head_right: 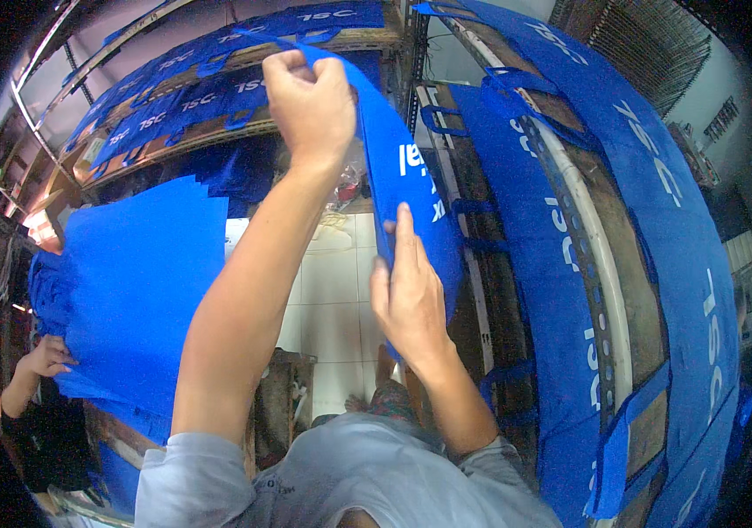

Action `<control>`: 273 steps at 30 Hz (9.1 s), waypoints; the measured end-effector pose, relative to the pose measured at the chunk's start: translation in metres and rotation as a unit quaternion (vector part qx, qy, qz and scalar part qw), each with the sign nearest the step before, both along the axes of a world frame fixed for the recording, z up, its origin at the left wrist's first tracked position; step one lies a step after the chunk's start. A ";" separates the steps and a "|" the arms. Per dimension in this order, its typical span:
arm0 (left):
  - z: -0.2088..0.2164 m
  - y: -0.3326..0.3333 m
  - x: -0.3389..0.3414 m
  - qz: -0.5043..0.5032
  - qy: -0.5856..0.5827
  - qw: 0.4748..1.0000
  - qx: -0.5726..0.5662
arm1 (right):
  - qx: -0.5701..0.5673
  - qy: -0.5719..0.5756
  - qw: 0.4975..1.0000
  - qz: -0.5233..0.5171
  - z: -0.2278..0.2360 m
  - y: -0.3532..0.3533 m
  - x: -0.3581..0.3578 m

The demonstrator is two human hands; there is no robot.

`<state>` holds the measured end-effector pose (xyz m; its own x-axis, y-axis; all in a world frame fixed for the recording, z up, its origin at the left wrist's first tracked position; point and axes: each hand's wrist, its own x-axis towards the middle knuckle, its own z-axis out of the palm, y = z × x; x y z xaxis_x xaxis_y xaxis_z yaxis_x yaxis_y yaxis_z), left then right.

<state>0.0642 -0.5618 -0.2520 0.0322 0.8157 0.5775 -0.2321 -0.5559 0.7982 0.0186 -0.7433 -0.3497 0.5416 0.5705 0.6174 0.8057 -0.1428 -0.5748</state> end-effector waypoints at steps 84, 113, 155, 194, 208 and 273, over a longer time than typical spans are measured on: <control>-0.695 0.157 0.267 -0.302 0.129 0.860 -0.391 | -0.312 -0.004 0.840 -0.444 -0.567 -0.011 0.561; -0.688 0.156 0.271 -0.278 0.171 0.870 -0.369 | -0.283 -0.006 0.833 -0.476 -0.573 -0.012 0.569; -0.682 0.142 0.272 -0.282 0.122 0.845 -0.437 | -0.241 0.221 0.643 -0.692 -0.590 -0.162 0.553; -0.699 0.134 0.256 -0.303 0.078 0.813 -0.492 | -0.471 0.053 0.753 -0.456 -0.646 -0.185 0.592; -0.685 0.137 0.256 -0.352 0.098 0.801 -0.475 | -0.237 -0.052 0.833 -0.497 -0.570 -0.100 0.516; 0.167 -0.031 -0.274 -0.100 0.419 0.880 0.202 | 0.085 0.375 0.739 0.554 0.014 -0.016 -0.220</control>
<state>-0.2095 -0.5927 -0.0852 0.7037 0.4787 0.5250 0.2182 -0.8488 0.4815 -0.2018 -0.7589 -0.3352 0.0277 0.8688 0.4944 -0.1797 0.4909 -0.8525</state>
